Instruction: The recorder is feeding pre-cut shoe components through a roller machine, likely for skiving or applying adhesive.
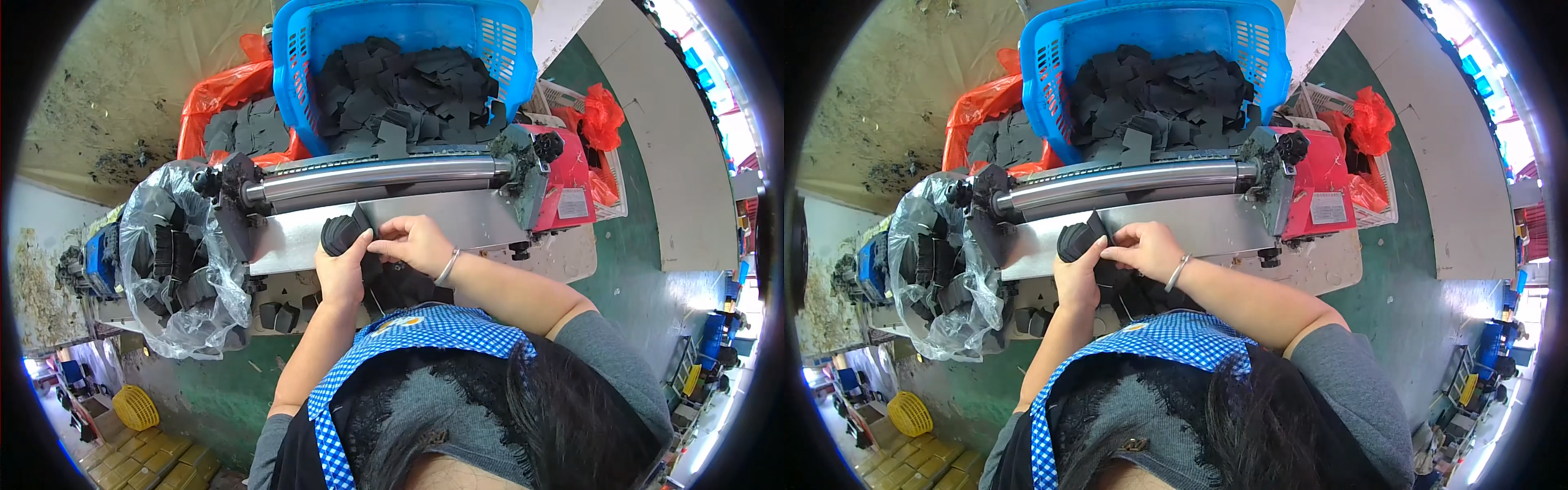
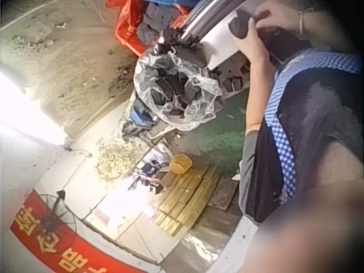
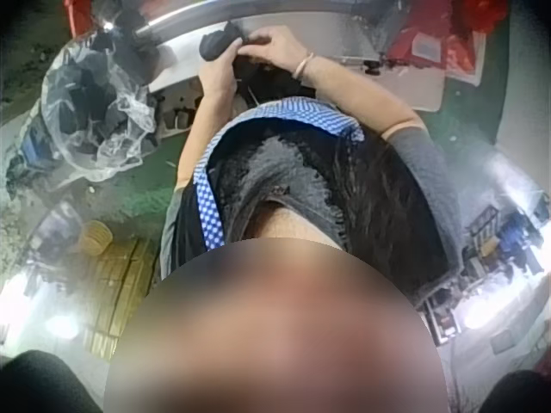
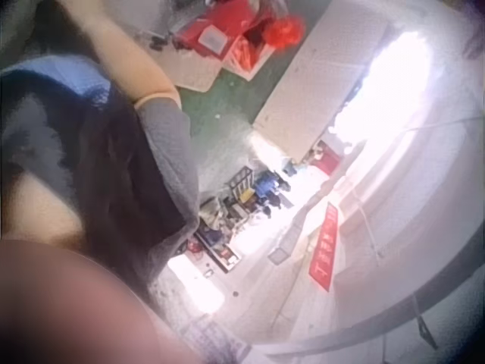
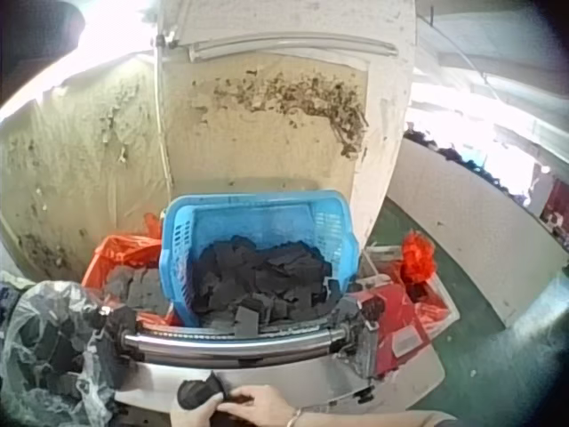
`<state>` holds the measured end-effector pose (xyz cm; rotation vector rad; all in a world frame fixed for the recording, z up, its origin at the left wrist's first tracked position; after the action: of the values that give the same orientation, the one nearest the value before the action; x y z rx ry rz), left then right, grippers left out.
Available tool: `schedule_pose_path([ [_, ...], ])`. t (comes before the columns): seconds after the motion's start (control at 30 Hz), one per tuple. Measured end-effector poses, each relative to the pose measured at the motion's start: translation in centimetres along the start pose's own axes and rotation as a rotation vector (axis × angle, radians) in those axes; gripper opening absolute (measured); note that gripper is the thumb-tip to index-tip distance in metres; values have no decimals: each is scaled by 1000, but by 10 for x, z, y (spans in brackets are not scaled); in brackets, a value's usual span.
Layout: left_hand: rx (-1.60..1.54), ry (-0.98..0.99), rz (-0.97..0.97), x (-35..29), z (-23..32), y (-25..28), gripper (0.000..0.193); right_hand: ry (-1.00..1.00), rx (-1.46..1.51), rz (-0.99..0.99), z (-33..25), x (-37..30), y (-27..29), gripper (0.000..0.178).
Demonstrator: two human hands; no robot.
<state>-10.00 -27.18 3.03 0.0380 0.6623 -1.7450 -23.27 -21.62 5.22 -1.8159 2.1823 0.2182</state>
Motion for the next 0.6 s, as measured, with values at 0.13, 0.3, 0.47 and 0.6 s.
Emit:
schedule_pose_path([
  [0.13, -54, -16, 15, 3, 2, -3, 22, -194, 211, 120, 25, 18, 25, 21],
  [0.3, -9, -56, -4, 2, 8, -5, 19, -156, 150, 196, 7, 13, 25, 23],
  [0.47, -88, 28, -52, -3, 9, -10, 15, -5, -68, 59, 2, -1, -1, 21],
  [0.6, -101, 44, -56, -2, 2, -4, 13, -103, 134, -11, 7, -1, 1, 21],
])
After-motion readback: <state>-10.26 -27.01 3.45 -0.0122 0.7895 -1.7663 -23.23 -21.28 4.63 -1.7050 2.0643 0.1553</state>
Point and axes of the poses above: each hand's wrist, its own x-axis towards the middle knuckle, its own y-axis out of the back of the hand, z = x × y, the point moved 4 cm from there along x, towards the middle knuckle
